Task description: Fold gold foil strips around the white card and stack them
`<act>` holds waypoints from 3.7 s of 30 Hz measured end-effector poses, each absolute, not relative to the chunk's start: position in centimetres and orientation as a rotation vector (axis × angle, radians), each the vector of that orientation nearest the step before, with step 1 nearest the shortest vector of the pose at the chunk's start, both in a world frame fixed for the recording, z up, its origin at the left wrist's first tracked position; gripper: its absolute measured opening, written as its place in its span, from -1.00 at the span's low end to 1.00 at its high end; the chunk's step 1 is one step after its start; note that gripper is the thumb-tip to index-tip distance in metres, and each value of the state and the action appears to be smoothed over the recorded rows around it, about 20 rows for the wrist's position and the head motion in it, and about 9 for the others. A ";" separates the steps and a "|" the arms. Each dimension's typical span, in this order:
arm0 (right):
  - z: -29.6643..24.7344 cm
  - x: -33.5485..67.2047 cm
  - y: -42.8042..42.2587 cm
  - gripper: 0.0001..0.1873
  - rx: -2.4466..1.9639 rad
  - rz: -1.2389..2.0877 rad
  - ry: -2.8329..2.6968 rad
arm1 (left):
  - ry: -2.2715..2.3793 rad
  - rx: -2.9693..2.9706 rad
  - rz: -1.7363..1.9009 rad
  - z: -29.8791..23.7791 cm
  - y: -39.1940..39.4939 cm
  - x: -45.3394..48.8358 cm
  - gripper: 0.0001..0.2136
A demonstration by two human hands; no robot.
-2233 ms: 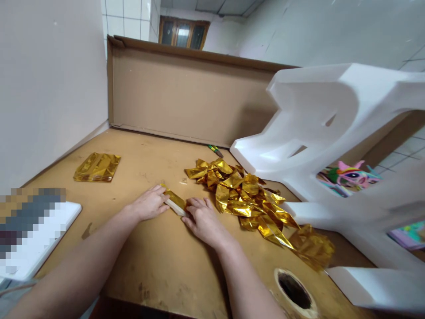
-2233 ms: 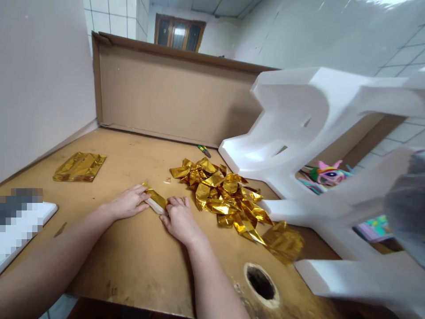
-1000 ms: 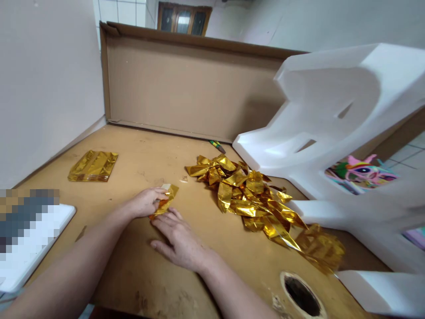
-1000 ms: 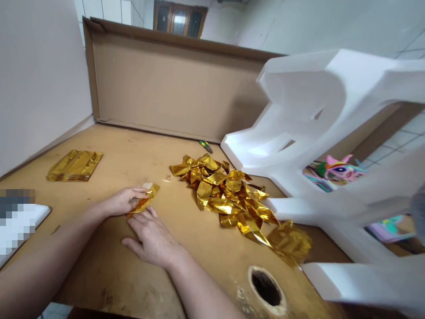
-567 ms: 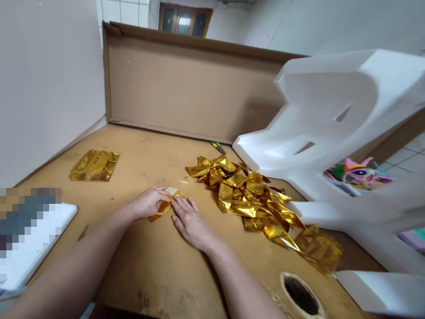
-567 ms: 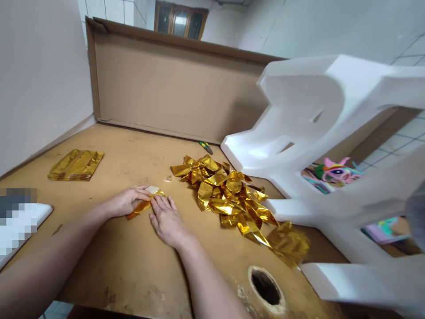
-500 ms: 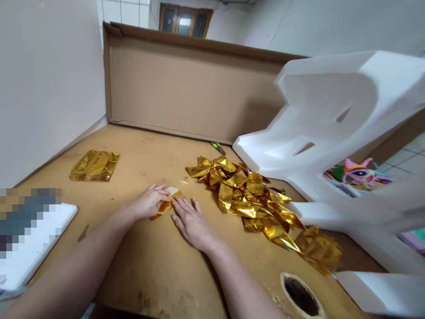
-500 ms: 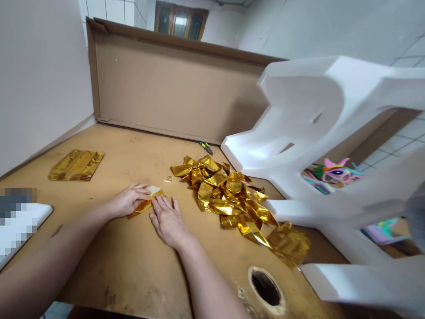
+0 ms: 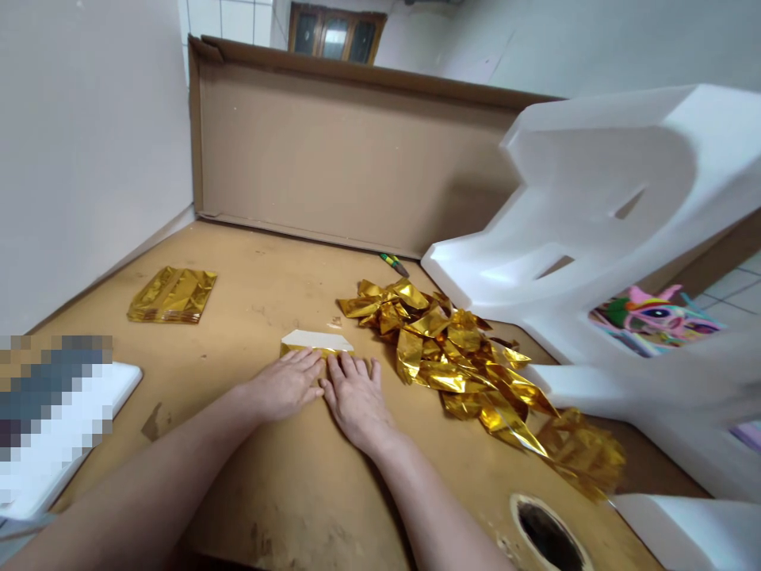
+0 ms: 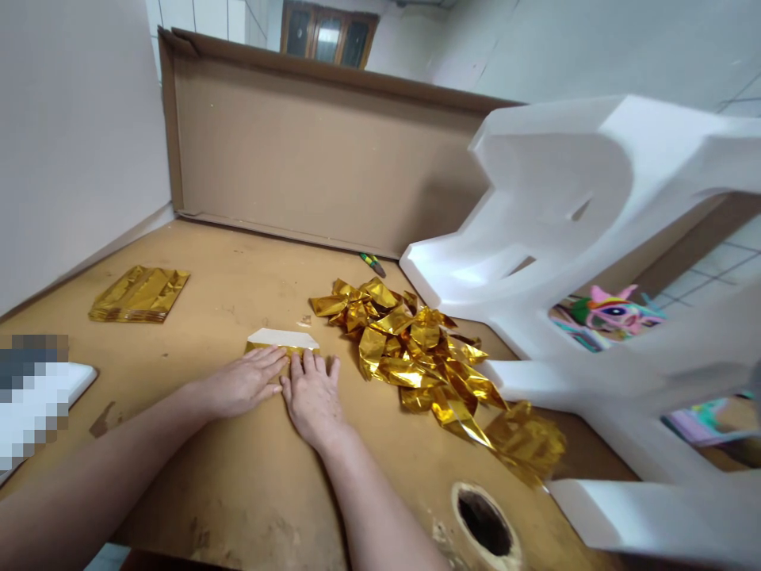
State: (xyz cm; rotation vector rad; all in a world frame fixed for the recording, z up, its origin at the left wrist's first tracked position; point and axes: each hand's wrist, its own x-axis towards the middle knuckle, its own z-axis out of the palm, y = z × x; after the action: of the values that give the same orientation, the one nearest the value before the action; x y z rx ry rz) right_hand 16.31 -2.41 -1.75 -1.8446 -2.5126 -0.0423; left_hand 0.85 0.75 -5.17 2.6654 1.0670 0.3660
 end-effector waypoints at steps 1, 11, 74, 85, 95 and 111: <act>-1.7 16.3 -2.4 -0.47 -1.833 -0.038 -2.516 | 1.060 2.662 0.369 -5.2 0.8 0.8 -0.53; -2.9 17.4 -1.8 -0.31 -1.643 0.320 -2.583 | 1.011 2.595 0.185 -3.9 0.7 0.4 -0.43; -3.3 18.4 -1.1 -0.31 -1.787 0.285 -2.510 | 1.191 2.479 -0.047 -2.4 0.5 -1.7 -0.24; -2.4 17.0 -1.5 -0.36 -1.849 0.154 -2.498 | 1.265 2.425 -0.104 -1.2 0.9 -2.3 -0.31; -2.3 14.3 -1.7 -0.35 -1.639 0.374 -2.637 | 1.205 2.459 -0.010 -2.0 1.4 -2.8 -0.34; -3.1 17.9 -1.5 -0.32 -1.715 0.364 -2.511 | 1.281 2.502 0.324 -2.9 2.9 -3.6 -0.68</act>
State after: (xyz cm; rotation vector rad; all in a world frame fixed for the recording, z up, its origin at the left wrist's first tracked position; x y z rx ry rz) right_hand 17.88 -1.47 -3.13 -1.7149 -2.5109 0.3644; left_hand -3.56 2.91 -2.91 2.5024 1.2807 0.3238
